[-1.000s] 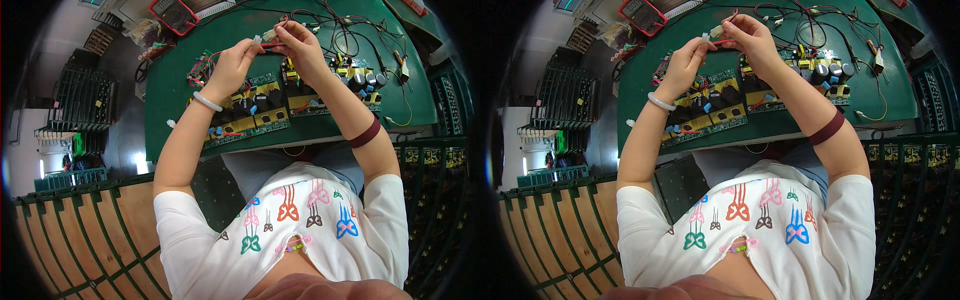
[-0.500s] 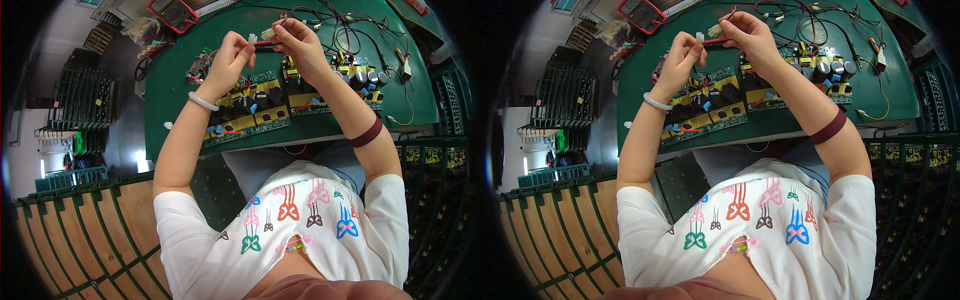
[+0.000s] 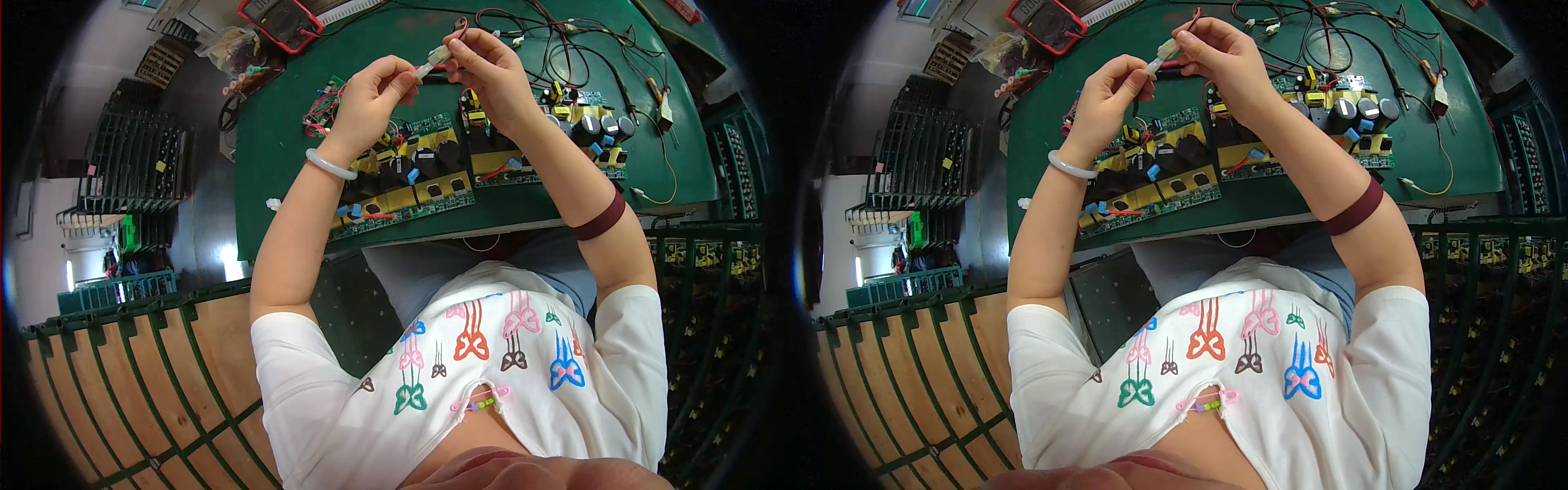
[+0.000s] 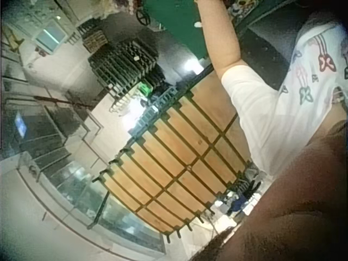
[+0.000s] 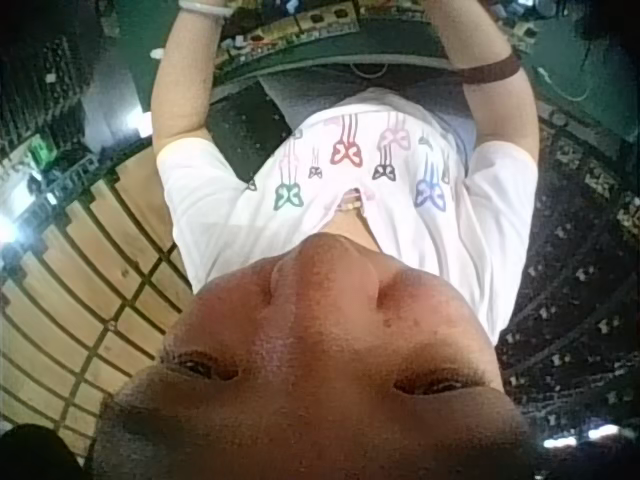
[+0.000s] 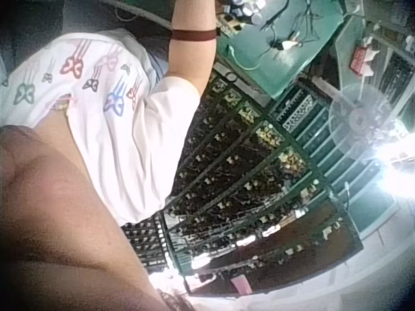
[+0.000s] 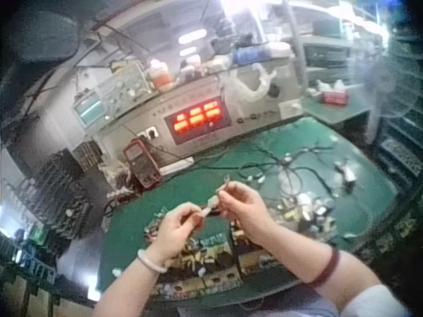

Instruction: The person is testing printed circuit boards (PCBs) using a multimeter and connecting various wire harnesses and cables at an electronics assembly or testing station.

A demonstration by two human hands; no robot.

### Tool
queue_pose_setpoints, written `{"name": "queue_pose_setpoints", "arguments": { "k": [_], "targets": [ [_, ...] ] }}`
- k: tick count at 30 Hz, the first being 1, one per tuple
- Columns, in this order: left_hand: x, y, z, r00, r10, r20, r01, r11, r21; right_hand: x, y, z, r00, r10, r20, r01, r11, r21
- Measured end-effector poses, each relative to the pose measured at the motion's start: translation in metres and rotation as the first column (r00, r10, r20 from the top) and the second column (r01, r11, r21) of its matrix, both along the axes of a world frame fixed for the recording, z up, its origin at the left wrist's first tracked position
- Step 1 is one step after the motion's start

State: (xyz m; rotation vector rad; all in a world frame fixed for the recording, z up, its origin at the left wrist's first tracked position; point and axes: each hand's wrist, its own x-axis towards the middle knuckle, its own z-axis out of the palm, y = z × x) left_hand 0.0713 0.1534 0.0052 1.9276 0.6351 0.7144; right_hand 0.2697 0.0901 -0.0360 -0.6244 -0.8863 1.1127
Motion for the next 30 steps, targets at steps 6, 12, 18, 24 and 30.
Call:
{"name": "queue_pose_setpoints", "arguments": {
  "k": [6,12,18,24,30],
  "targets": [
    [-0.002,0.003,-0.002,1.000,0.028,0.007,-0.028,1.000,-0.001,-0.002,-0.001,0.000,0.999,-0.004,0.047,0.003,1.000,0.028],
    [-0.001,0.003,0.000,0.998,0.051,-0.035,-0.048,0.997,0.062,-0.004,0.001,0.000,0.987,-0.042,0.155,0.037,0.999,0.035],
    [0.004,0.008,-0.004,0.997,0.071,-0.031,-0.070,0.997,0.012,-0.005,0.004,0.004,0.973,-0.062,0.222,0.065,0.998,-0.009],
    [0.006,0.038,-0.019,0.986,0.163,0.044,-0.166,0.985,0.050,0.000,-0.003,0.018,0.981,-0.189,-0.038,0.179,0.966,-0.186],
    [-0.011,0.022,-0.008,0.909,0.416,-0.002,-0.377,0.826,0.418,0.124,-0.068,0.049,0.369,-0.275,0.888,0.496,0.866,0.062]
  ]
}}
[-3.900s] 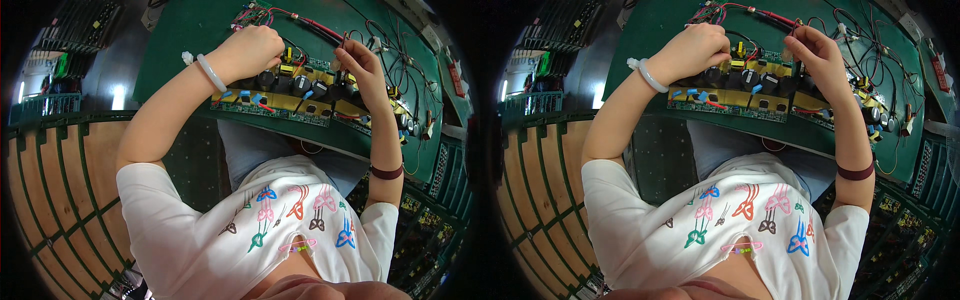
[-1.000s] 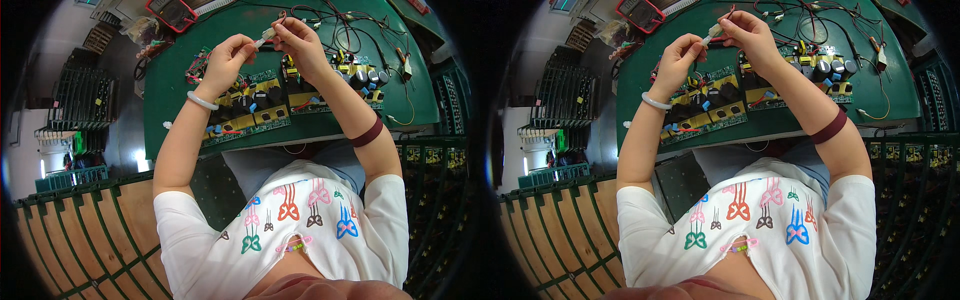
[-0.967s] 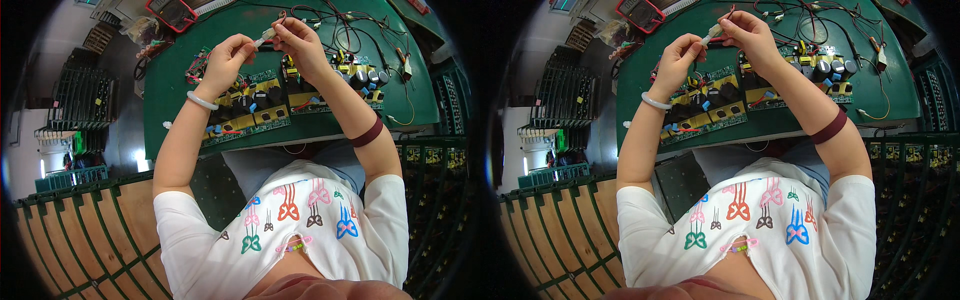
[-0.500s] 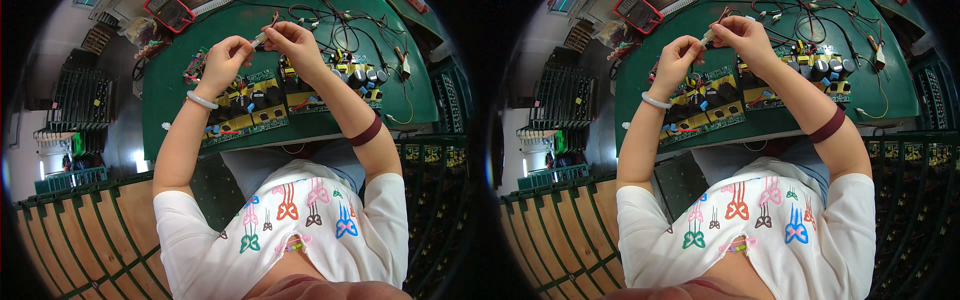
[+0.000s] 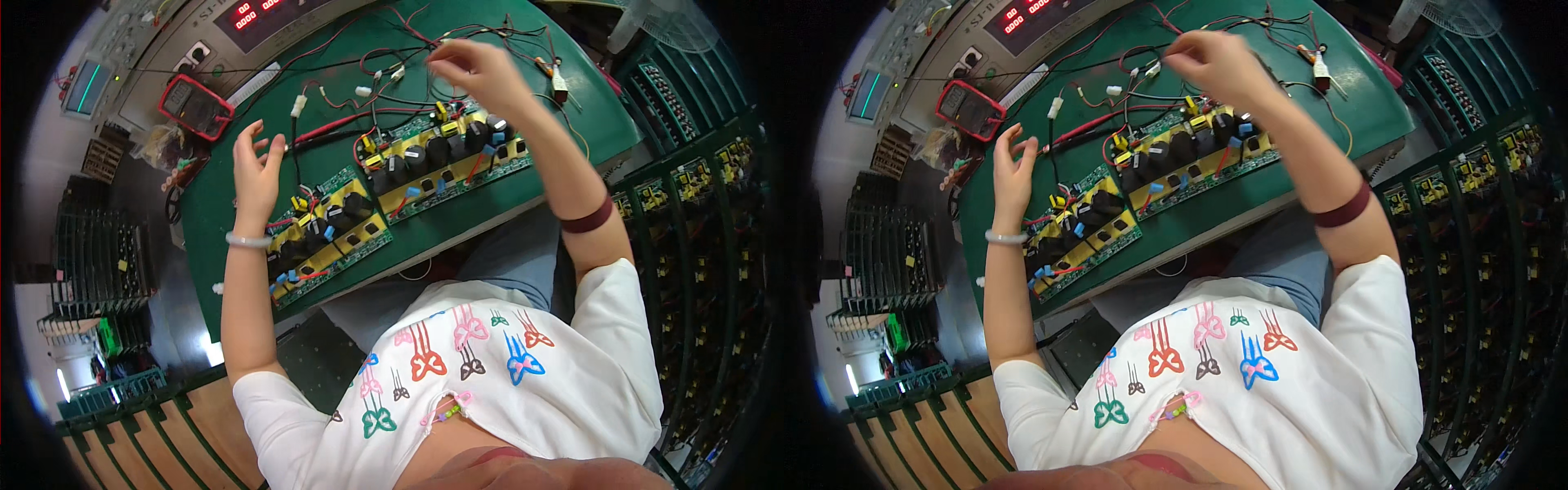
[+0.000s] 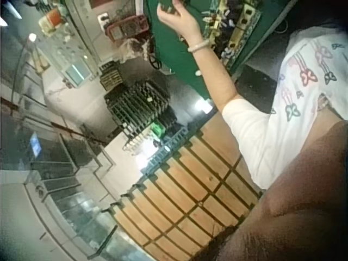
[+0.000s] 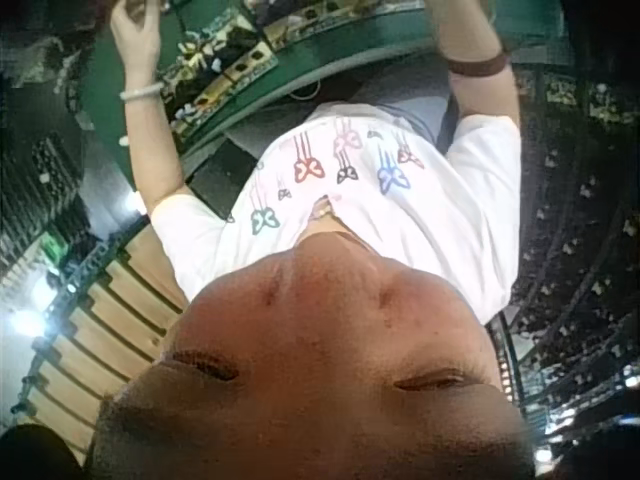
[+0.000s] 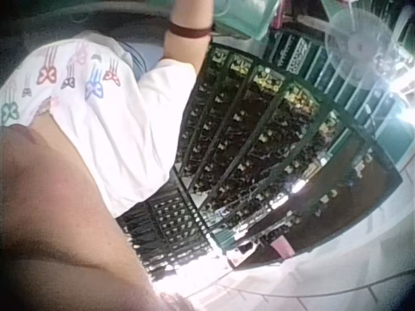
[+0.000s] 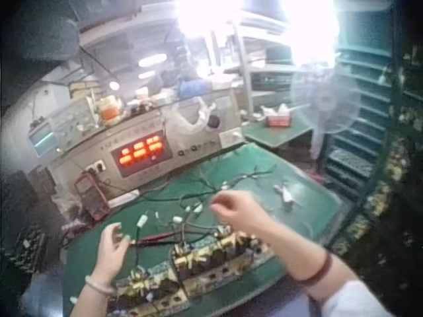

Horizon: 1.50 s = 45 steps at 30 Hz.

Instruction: The person is testing printed circuit boards (PCBs) using a multimeter and connecting various wire harnesses and cables at an electronics assembly or testing station.

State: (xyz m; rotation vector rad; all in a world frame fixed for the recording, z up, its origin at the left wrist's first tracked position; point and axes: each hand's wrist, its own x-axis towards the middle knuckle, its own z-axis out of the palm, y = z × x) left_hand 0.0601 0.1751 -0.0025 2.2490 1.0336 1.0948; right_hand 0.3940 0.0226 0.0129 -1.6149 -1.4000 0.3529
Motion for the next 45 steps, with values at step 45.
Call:
{"name": "queue_pose_setpoints", "arguments": {
  "k": [45],
  "targets": [
    [0.233,-0.228,-0.040,0.573,-0.710,0.410,0.814,0.551,-0.185,0.178,-0.084,-0.070,0.816,0.067,0.575,0.129,0.947,-0.293]
  ]
}}
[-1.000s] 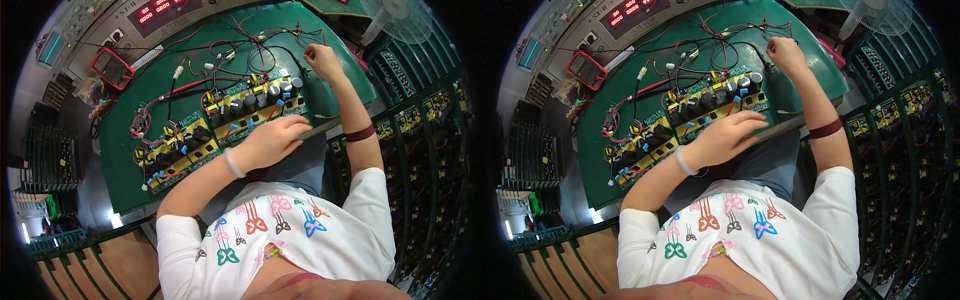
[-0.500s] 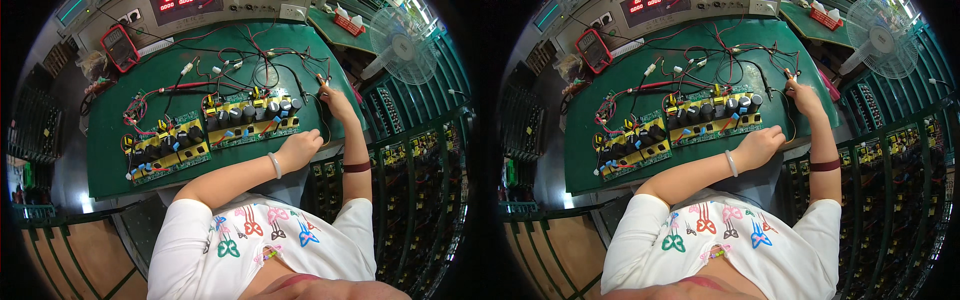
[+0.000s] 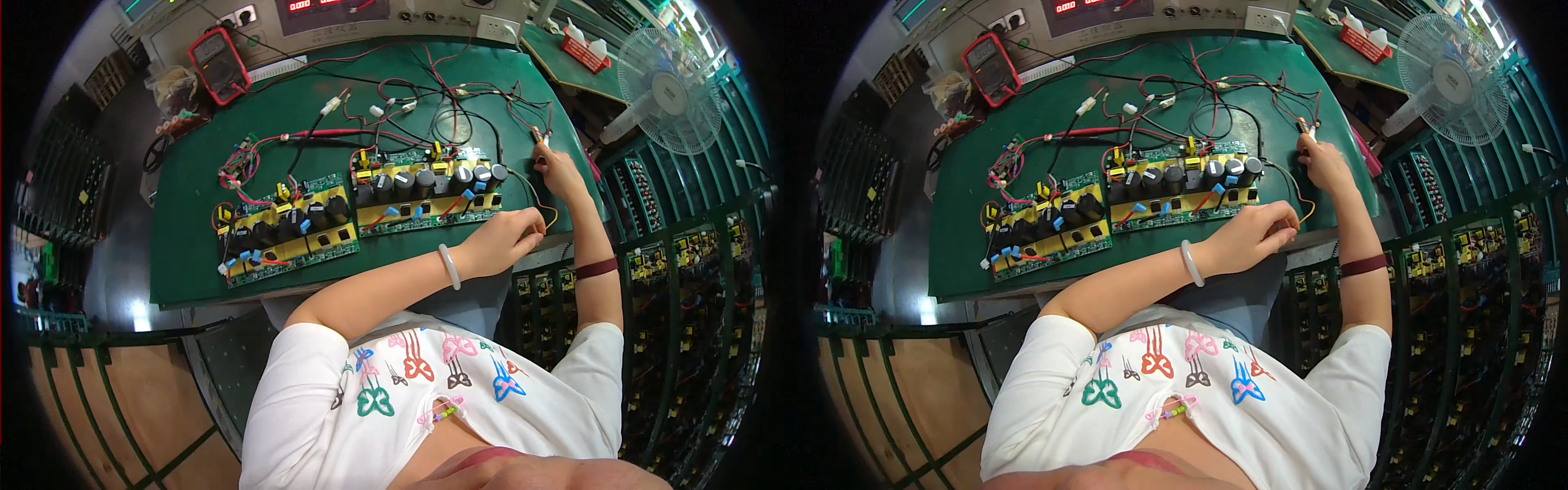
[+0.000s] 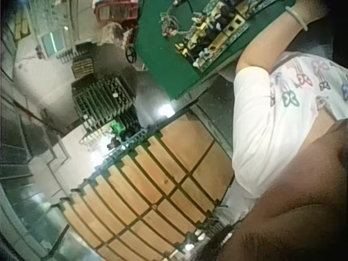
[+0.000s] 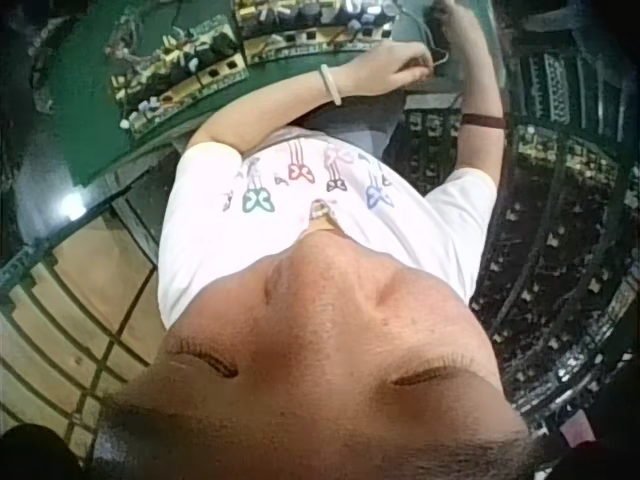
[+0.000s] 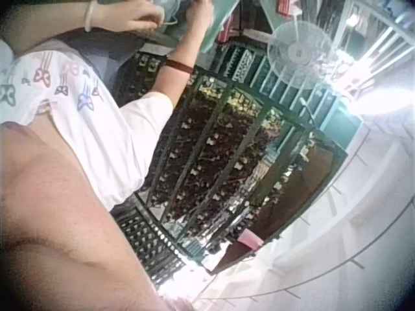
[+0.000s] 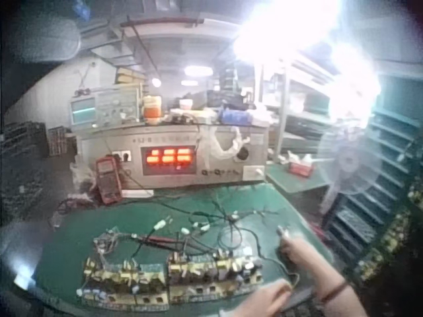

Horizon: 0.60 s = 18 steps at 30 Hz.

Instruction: The person is testing printed circuit boards (PCBs) using a multimeter and connecting various wire harnesses and cables at an electronics assembly or testing station.

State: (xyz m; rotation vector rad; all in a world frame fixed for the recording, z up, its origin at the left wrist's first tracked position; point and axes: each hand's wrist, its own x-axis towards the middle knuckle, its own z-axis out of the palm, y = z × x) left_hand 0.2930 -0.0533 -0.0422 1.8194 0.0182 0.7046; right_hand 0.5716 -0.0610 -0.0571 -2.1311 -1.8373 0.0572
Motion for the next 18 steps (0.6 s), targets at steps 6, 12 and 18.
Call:
{"name": "queue_pose_setpoints", "arguments": {
  "k": [6,12,18],
  "targets": [
    [0.001,0.006,0.010,0.998,0.024,0.063,-0.022,0.999,-0.032,-0.028,0.005,0.038,0.975,-0.186,0.121,0.194,0.980,-0.053],
    [-0.007,0.002,0.005,1.000,-0.006,-0.023,0.008,0.996,0.085,-0.036,0.057,0.010,0.962,-0.259,0.086,0.270,0.950,-0.157],
    [-0.022,0.010,-0.006,0.998,0.054,0.035,-0.058,0.992,0.115,-0.036,0.087,0.014,0.961,-0.262,-0.090,0.217,0.915,-0.339]
  ]
}}
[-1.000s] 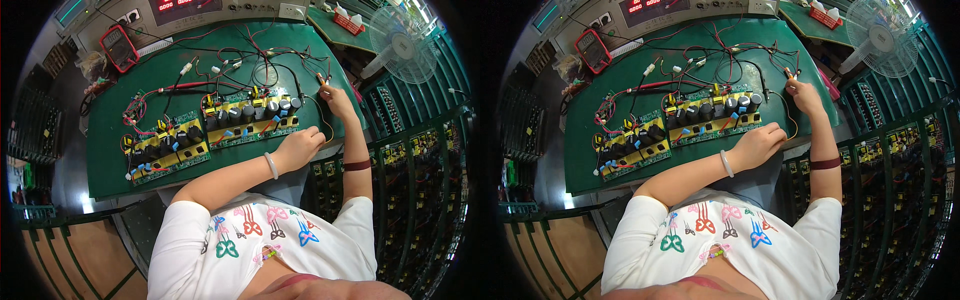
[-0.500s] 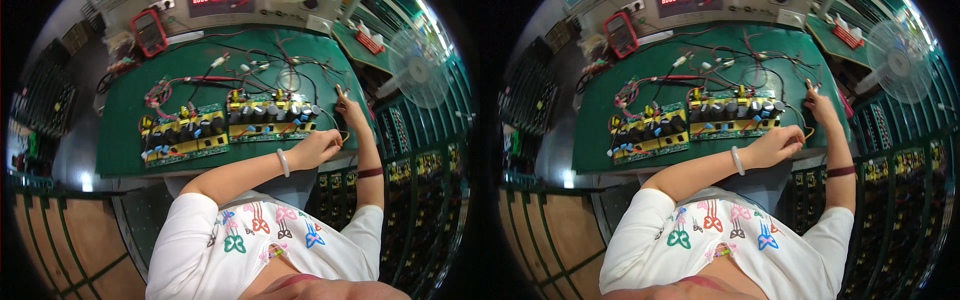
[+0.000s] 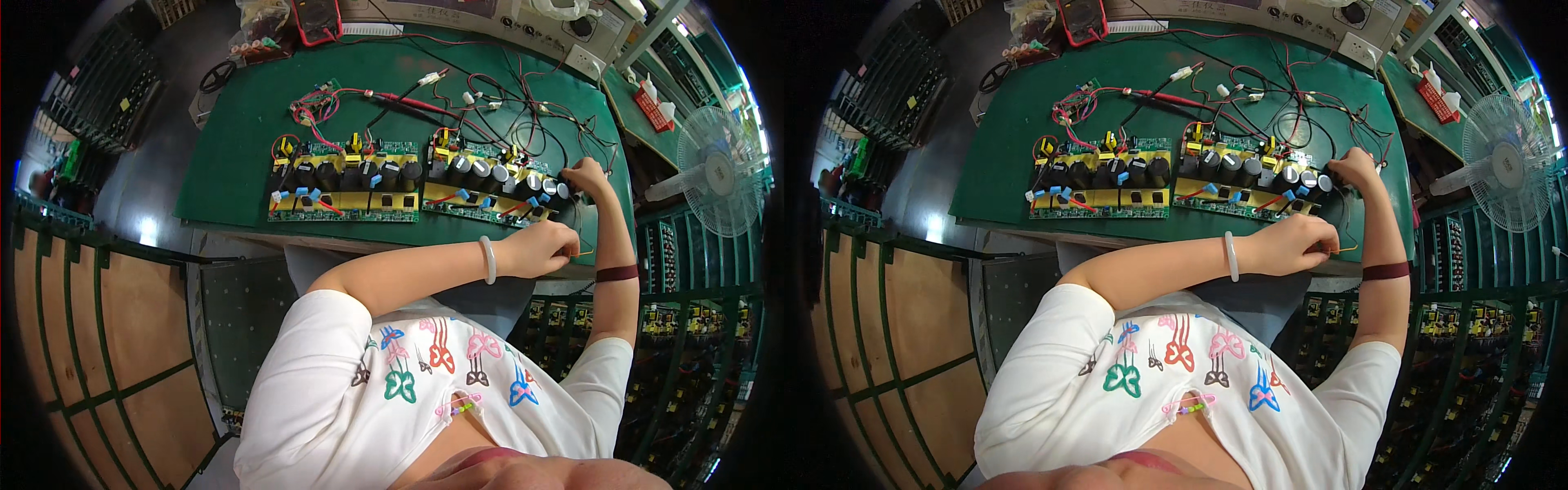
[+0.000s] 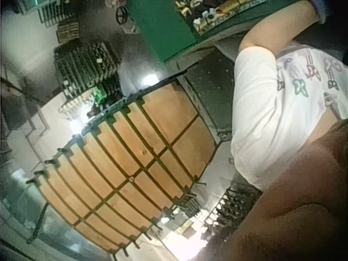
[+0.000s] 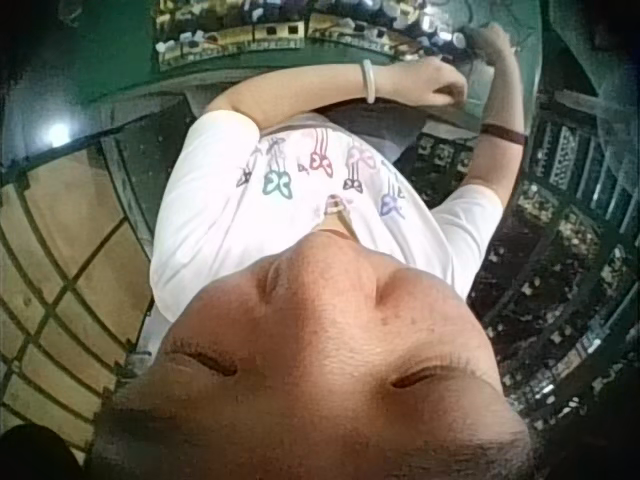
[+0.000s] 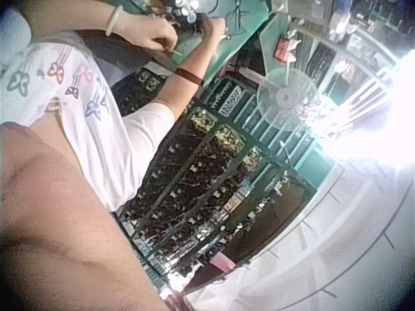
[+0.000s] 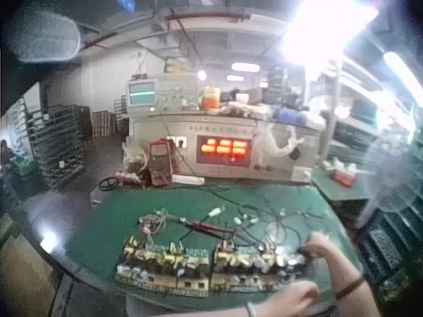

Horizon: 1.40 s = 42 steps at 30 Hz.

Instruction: The person is testing printed circuit boards (PCBs) using a multimeter and connecting various wire harnesses and cables at an electronics assembly or testing station.

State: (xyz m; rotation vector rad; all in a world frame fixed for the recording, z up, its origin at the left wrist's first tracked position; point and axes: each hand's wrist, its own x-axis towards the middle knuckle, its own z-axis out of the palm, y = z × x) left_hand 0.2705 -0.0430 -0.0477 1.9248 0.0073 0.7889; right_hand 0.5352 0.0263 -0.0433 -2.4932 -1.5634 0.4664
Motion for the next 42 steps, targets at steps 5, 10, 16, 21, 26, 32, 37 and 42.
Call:
{"name": "queue_pose_setpoints", "arguments": {
  "k": [5,10,16,21,26,32,37,42],
  "targets": [
    [-0.014,0.001,0.012,0.996,0.052,0.076,-0.054,0.998,0.024,0.039,-0.005,0.032,0.659,-0.163,-0.734,0.271,0.962,0.030],
    [-0.059,0.009,0.039,0.946,0.118,0.301,-0.165,0.977,0.136,-0.034,-0.036,0.104,-0.207,0.293,-0.933,0.339,0.917,0.212],
    [-0.165,0.029,0.027,0.849,0.373,0.375,-0.480,0.841,0.249,-0.154,-0.040,0.077,-0.261,0.585,-0.768,0.213,0.811,0.545],
    [-0.249,0.009,0.013,0.664,0.709,0.238,-0.746,0.601,0.288,-0.232,-0.042,0.040,-0.148,0.619,-0.771,0.035,0.782,0.622],
    [-0.281,-0.004,-0.019,0.533,0.834,0.143,-0.837,0.494,0.237,-0.269,-0.050,0.009,0.166,0.697,-0.698,0.053,0.700,0.712],
    [-0.276,-0.003,-0.035,0.533,0.832,0.153,-0.820,0.463,0.337,-0.298,-0.075,-0.024,0.181,0.673,-0.717,0.119,0.709,0.695],
    [-0.266,0.003,-0.042,0.526,0.832,0.176,-0.809,0.426,0.406,-0.298,-0.073,-0.045,0.396,0.722,-0.567,0.002,0.617,0.787],
    [-0.263,0.007,-0.050,0.458,0.856,0.238,-0.805,0.286,0.519,-0.302,-0.072,-0.045,0.409,0.667,-0.622,0.091,0.649,0.755]
  ]
}}
